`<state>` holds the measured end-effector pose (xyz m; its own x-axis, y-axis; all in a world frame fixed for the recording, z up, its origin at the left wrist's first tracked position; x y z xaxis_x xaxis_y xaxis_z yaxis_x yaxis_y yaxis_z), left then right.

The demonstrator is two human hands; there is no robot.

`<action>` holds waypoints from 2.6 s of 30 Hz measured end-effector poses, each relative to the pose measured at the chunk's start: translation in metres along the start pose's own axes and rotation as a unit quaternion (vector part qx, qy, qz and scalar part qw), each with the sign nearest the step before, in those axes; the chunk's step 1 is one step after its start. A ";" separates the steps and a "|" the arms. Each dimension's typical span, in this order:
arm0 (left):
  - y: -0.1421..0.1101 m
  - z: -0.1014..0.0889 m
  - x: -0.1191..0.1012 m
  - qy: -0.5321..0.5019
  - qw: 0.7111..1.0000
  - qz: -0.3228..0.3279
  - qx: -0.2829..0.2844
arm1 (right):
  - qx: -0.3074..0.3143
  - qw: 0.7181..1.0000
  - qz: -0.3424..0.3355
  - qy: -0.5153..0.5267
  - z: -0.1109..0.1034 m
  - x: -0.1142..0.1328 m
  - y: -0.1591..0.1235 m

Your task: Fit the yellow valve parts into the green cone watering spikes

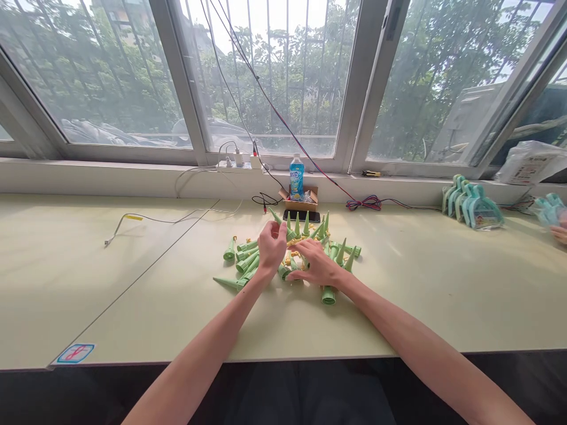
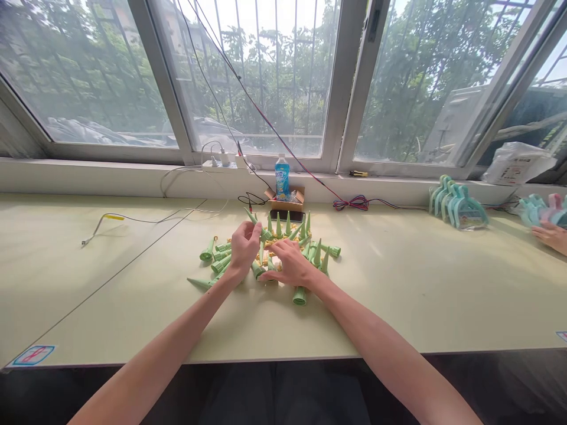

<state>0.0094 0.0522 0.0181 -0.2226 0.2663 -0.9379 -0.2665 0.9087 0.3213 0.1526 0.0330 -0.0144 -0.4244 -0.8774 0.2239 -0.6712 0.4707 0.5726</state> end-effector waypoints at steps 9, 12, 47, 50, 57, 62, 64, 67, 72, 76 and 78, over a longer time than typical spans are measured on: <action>0.001 0.001 0.002 0.001 1.000 0.003 -0.003 | -0.028 0.998 0.029 -0.039 0.006 -0.008 0.001; 0.000 0.001 0.001 0.003 1.000 0.001 -0.005 | -0.008 0.999 0.027 -0.043 0.008 -0.010 0.001; -0.003 0.003 -0.001 0.013 1.000 0.004 0.015 | 0.032 0.991 0.065 -0.112 0.023 -0.014 0.012; -0.003 0.003 -0.001 0.015 1.000 0.004 0.015 | 0.028 0.991 0.055 -0.118 0.023 -0.014 0.011; -0.005 0.002 -0.003 0.023 1.000 0.009 0.011 | 0.032 0.991 0.047 -0.119 0.021 -0.014 0.010; -0.005 0.002 -0.004 0.025 1.000 0.009 0.011 | 0.050 0.990 0.057 -0.118 0.017 -0.009 0.010; -0.006 0.002 -0.004 0.026 1.000 0.008 0.013 | 0.055 0.990 0.057 -0.119 0.016 -0.008 0.010; -0.006 0.001 -0.004 0.026 1.000 0.006 0.013 | 0.057 0.989 0.053 -0.125 0.017 -0.010 0.010; -0.005 0.001 -0.003 0.026 1.000 0.007 0.012 | 0.050 0.989 0.051 -0.131 0.020 -0.011 0.009; -0.005 0.002 -0.003 0.027 1.000 0.008 0.008 | 0.037 0.990 0.052 -0.129 0.019 -0.007 0.009; -0.004 0.002 -0.003 0.027 1.000 0.008 0.007 | 0.034 0.990 0.053 -0.126 0.019 -0.007 0.010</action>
<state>0.0130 0.0480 0.0191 -0.2770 0.2633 -0.9241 -0.2496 0.9090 0.3338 0.1377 0.0451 -0.0253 -0.6273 -0.7755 0.0713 -0.6501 0.5719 0.5004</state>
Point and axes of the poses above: each hand's wrist, its own y-axis towards the middle knuckle, its own z-axis out of the palm, x = y × z, the point moved 3 cm from there along y, towards the middle knuckle, and after that the axes turned 11 degrees about -z, right-handed, at the moved point
